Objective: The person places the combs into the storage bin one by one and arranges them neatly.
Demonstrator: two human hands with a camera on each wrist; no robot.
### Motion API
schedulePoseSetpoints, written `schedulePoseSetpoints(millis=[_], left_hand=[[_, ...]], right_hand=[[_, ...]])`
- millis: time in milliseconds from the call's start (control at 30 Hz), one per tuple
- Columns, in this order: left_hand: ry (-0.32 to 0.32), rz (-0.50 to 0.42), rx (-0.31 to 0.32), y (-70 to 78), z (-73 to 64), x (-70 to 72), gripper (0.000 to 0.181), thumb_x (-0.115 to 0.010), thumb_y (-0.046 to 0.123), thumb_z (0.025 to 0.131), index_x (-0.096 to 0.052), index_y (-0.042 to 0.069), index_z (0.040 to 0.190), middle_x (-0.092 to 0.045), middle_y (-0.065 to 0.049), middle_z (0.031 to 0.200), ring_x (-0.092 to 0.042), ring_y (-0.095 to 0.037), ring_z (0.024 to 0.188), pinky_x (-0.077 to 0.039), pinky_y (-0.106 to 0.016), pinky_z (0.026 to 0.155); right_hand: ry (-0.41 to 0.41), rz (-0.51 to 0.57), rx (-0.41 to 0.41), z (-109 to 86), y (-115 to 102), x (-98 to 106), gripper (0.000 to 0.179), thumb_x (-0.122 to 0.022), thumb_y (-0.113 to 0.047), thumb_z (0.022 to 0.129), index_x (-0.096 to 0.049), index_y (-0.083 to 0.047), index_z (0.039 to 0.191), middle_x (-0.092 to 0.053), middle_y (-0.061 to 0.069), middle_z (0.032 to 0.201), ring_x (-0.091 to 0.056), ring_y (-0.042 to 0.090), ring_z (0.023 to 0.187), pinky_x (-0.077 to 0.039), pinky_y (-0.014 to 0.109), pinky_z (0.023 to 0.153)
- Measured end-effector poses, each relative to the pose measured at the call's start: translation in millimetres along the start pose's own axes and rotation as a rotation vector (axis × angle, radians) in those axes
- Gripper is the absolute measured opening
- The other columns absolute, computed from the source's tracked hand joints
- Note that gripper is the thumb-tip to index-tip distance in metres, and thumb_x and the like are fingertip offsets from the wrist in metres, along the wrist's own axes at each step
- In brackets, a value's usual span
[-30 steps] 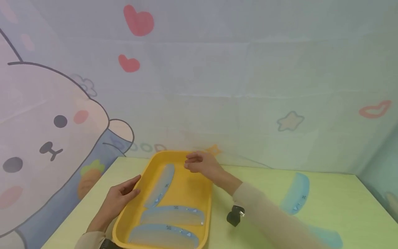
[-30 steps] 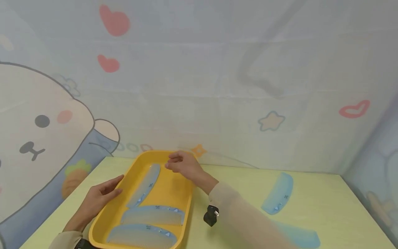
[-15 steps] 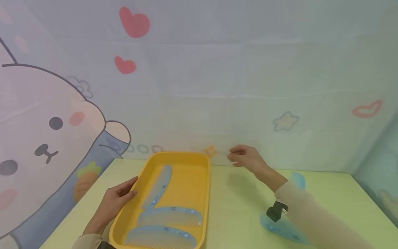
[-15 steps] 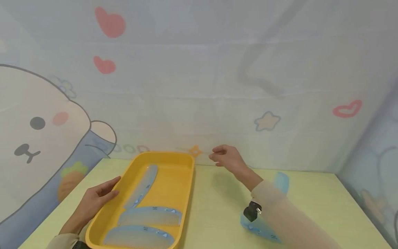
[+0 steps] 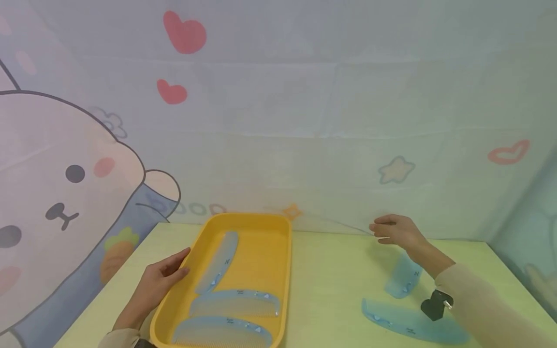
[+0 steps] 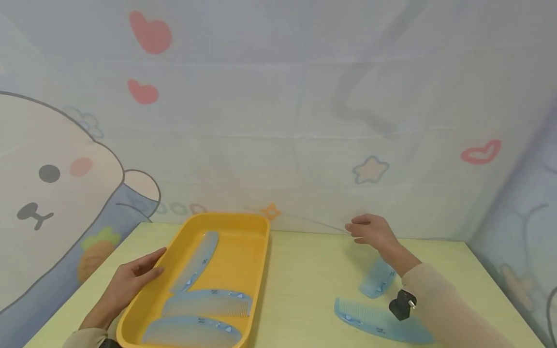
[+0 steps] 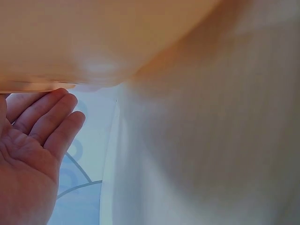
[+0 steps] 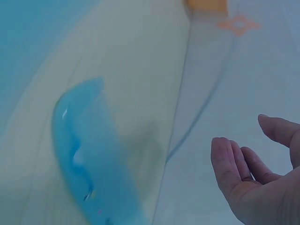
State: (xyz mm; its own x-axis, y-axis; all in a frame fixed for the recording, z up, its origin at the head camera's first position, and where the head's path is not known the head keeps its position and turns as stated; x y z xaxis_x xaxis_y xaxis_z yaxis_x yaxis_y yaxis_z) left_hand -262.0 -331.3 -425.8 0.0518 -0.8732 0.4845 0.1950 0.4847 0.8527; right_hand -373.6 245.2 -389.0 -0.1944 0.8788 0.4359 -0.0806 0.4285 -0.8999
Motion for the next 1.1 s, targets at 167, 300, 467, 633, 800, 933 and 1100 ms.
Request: schedulePoseSetpoints(millis=[167, 300, 467, 633, 800, 933, 1100], left_hand=[[-0.002, -0.006, -0.005, 0.6, 0.0, 0.0, 0.056, -0.069, 0.018, 0.107, -0.051, 0.001, 0.157, -0.052, -0.025, 0.153, -0.061, -0.033, 0.13, -0.058, -0.022, 0.091], [-0.002, -0.021, -0.008, 0.8, -0.2, 0.2, 0.056, -0.07, 0.017, 0.106, -0.051, 0.001, 0.157, -0.052, -0.025, 0.153, -0.064, -0.007, 0.123, -0.058, -0.022, 0.091], [-0.008, -0.041, -0.016, 0.6, -0.1, -1.0, 0.056, -0.069, 0.017, 0.107, -0.05, 0.0, 0.157, -0.05, -0.026, 0.155, -0.058, 0.011, 0.115, -0.057, -0.021, 0.091], [-0.007, -0.026, -0.014, 1.4, -0.3, -1.0, 0.056, -0.069, 0.018, 0.107, -0.05, 0.001, 0.157, -0.051, -0.025, 0.155, -0.061, 0.004, 0.119, -0.057, -0.021, 0.091], [-0.003, -0.018, -0.004, 0.7, -1.0, -0.3, 0.057, -0.07, 0.019, 0.106, -0.051, 0.002, 0.157, -0.052, -0.024, 0.154, -0.064, -0.002, 0.12, -0.058, -0.021, 0.09], [0.0, -0.005, 0.005, -0.7, -1.3, 0.4, 0.058, -0.07, 0.023, 0.106, -0.051, 0.004, 0.158, -0.052, -0.022, 0.154, -0.064, -0.019, 0.127, -0.057, -0.02, 0.091], [-0.001, 0.015, -0.001, -2.7, -2.1, -0.5, 0.057, -0.07, 0.022, 0.107, -0.051, 0.003, 0.157, -0.053, -0.022, 0.154, -0.061, -0.032, 0.131, -0.056, -0.02, 0.091]], right_hand=[[0.036, -0.071, -0.052, -9.5, 20, 22, 0.061, -0.064, -0.025, 0.109, -0.045, 0.021, 0.144, -0.061, 0.037, 0.136, -0.065, 0.049, 0.12, -0.058, 0.049, 0.098], [0.041, -0.105, -0.092, -16.2, 33, 35, 0.064, -0.065, -0.025, 0.108, -0.044, 0.023, 0.143, -0.06, 0.039, 0.133, -0.067, 0.048, 0.117, -0.061, 0.045, 0.093], [0.035, -0.192, -0.127, -23.6, 43, 49, 0.065, -0.067, -0.025, 0.107, -0.043, 0.026, 0.139, -0.06, 0.041, 0.129, -0.07, 0.047, 0.11, -0.061, 0.049, 0.091], [0.025, -0.269, -0.149, -29.8, 54, 58, 0.068, -0.071, -0.024, 0.104, -0.043, 0.028, 0.137, -0.061, 0.042, 0.123, -0.072, 0.043, 0.101, -0.063, 0.047, 0.084], [0.007, -0.342, -0.189, -30.2, 67, 58, 0.056, -0.078, -0.026, 0.098, -0.054, 0.024, 0.103, -0.064, 0.017, 0.084, -0.066, 0.023, 0.071, -0.06, 0.038, 0.069], [0.006, -0.412, -0.193, -28.2, 77, 53, 0.057, -0.083, -0.027, 0.094, -0.034, -0.012, 0.067, -0.044, -0.002, 0.06, -0.043, 0.012, 0.054, -0.044, 0.029, 0.057], [0.011, -0.488, -0.165, -26.9, 80, 45, 0.056, -0.088, -0.029, 0.089, -0.038, -0.011, 0.071, -0.042, -0.001, 0.058, -0.04, 0.013, 0.054, -0.039, 0.029, 0.057]])
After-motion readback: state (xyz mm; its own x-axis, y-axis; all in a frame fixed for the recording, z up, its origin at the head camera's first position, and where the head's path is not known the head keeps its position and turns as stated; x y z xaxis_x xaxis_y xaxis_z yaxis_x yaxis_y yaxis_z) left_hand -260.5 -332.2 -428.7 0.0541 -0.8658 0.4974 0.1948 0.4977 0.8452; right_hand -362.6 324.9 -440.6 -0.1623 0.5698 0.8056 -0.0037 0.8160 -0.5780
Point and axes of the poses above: each hand's wrist, its own z-axis towards the middle knuckle, its own x-axis out of the back of the hand, y = z × x, the point moved 5 cm from there along z, towards the middle knuckle
